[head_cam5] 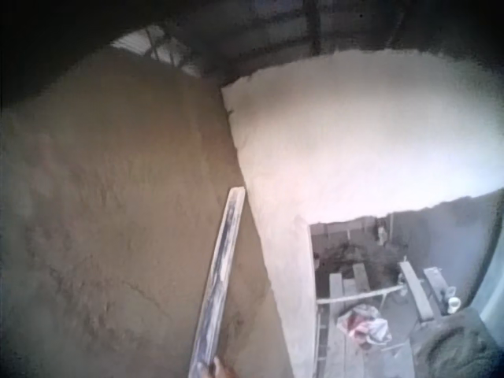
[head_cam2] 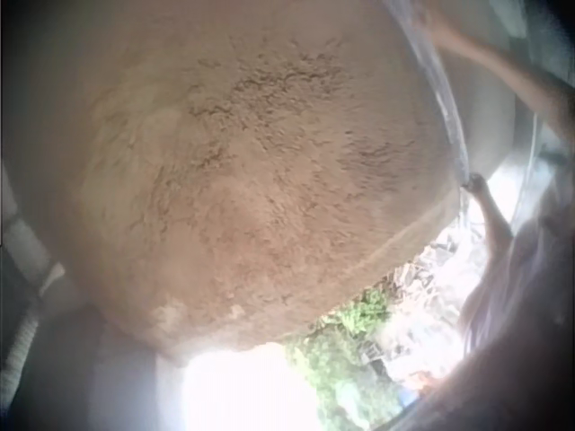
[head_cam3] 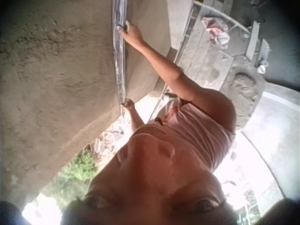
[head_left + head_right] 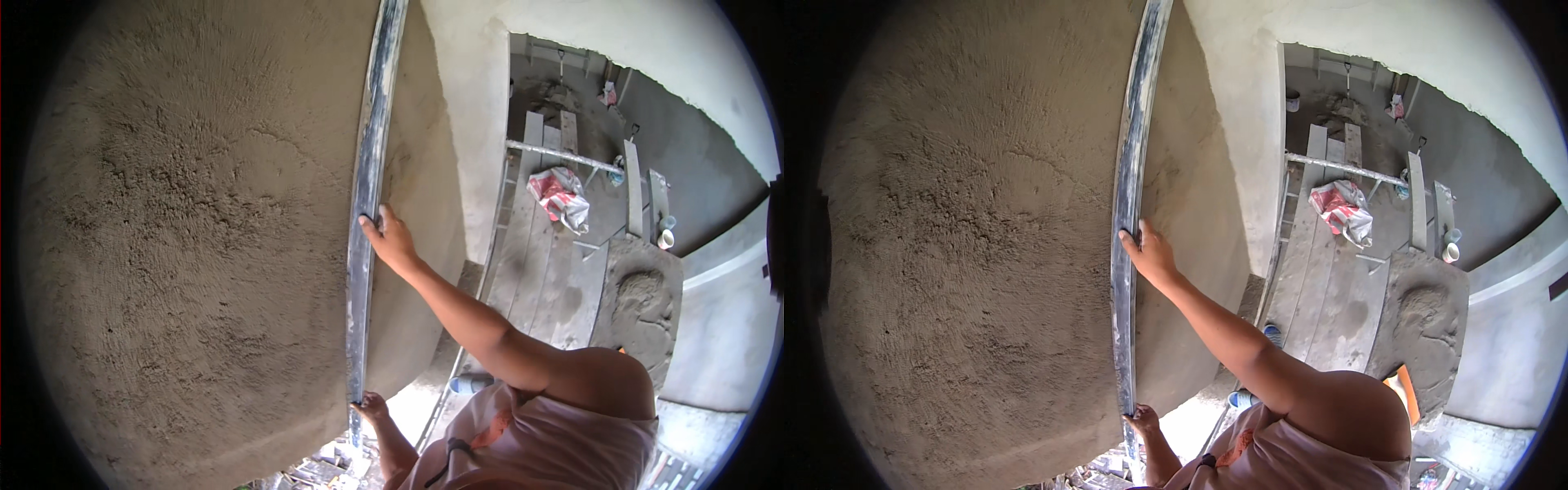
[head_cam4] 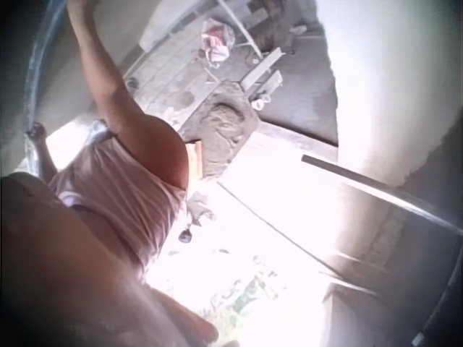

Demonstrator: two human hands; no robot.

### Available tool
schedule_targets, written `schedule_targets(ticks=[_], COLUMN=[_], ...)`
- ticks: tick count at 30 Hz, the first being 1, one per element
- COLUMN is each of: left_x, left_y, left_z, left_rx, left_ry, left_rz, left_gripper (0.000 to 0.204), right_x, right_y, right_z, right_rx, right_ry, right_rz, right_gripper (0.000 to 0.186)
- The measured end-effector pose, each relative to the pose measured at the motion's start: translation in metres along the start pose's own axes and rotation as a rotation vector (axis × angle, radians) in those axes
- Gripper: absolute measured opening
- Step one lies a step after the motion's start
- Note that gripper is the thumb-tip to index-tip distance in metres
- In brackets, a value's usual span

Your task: The person uses a long metal straightedge to smooth and level wet cement plaster on a vertical wall. They repeatedly drag the tool across the surface to remove excess material and create a flat finish.

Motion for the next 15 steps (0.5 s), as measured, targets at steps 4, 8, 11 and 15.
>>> schedule_targets(ticks=[4,8,11,15], left_x=[0.002,-0.043,-0.107,-0.122], left_y=[0.01,0.038,0.067,0.057], left_z=[-0.001,-0.032,-0.071,-0.076], left_rx=[0.059,0.156,0.156,0.169], left_ry=[0.033,-0.032,-0.048,0.037], left_rz=[0.018,-0.262,-0.237,-0.272], left_gripper=[0.047,0.048,0.041,0.04], right_x=[0.012,0.046,0.074,0.077], right_y=[-0.011,-0.069,-0.12,-0.159], right_z=[-0.008,-0.029,-0.053,-0.096], right_rx=[-0.065,0.012,0.155,0.092], right_ry=[-0.012,0.014,0.217,0.237], right_rz=[-0.15,-0.041,0.095,-0.005], right_gripper=[0.071,0.079,0.071,0.066])
Point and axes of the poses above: each hand's wrist, its own y-axis away from the middle knuckle, its own x-axis out of the back of the hand, z = x × y, the point moved 4 cm from there along -y, towards the middle knuckle, and after that the axes turned 8 degrees about x, right-handed, at the moved point
